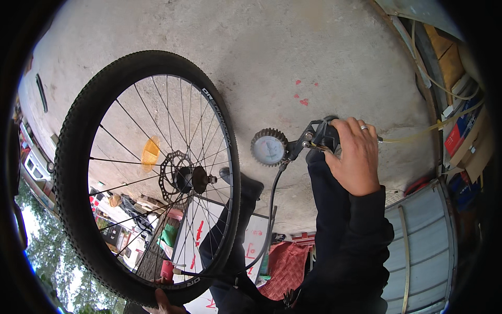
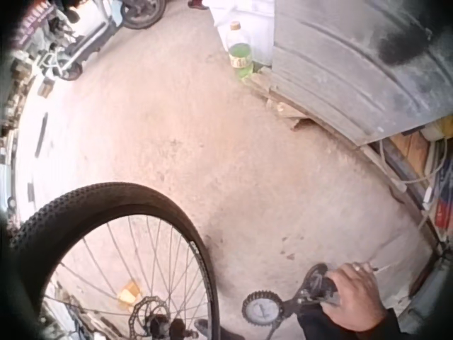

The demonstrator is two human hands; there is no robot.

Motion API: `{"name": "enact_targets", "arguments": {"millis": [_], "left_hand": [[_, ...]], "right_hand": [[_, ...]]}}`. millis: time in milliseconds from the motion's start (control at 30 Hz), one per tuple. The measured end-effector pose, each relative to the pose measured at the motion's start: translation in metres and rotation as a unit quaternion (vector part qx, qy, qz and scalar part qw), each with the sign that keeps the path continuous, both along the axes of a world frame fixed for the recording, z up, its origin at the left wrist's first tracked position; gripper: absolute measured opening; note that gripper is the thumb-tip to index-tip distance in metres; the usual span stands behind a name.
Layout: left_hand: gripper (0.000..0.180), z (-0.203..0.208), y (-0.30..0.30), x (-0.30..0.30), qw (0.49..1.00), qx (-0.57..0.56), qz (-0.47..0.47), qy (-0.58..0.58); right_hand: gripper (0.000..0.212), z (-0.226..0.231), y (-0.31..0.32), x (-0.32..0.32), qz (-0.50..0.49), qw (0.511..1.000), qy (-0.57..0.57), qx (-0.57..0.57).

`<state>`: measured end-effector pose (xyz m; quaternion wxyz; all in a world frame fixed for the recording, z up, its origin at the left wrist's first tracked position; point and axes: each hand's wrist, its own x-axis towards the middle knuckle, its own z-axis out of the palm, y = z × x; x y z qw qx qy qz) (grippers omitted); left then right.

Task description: The person inflates a bicycle tire using a hand pump with a pressure gauge, checks the pressure, and then sets the wheel down. They later retrieve an extension cord, plug it into a power strip, and return to the tire to continue inflating it.

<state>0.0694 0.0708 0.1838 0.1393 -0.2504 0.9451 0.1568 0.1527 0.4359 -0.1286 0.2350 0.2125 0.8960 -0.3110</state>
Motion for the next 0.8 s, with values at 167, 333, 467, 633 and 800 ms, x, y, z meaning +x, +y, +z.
{"name": "enact_targets", "arguments": {"millis": [167, 333, 467, 633, 800], "left_hand": [[0.033, -0.034, 0.013, 0.011, 0.980, 0.055, -0.043, 0.186], [0.031, -0.044, 0.002, 0.001, 0.995, 0.022, -0.050, 0.082], [0.029, -0.041, -0.014, 0.006, 0.995, 0.014, -0.073, 0.065], [0.026, -0.047, -0.033, 0.015, 0.984, -0.018, -0.170, 0.046], [0.024, -0.039, -0.051, 0.023, 0.949, -0.066, -0.306, 0.047]], "right_hand": [[0.054, -0.008, 0.006, -0.003, 0.013, 1.000, 0.006, 0.018], [0.055, -0.013, 0.000, -0.005, 0.027, 0.999, -0.039, 0.020], [0.054, -0.010, -0.005, -0.006, 0.021, 1.000, -0.023, 0.003], [0.050, -0.014, -0.006, -0.004, 0.032, 0.999, -0.030, 0.004], [0.050, -0.017, -0.005, 0.000, 0.034, 0.999, -0.038, 0.006]]}}
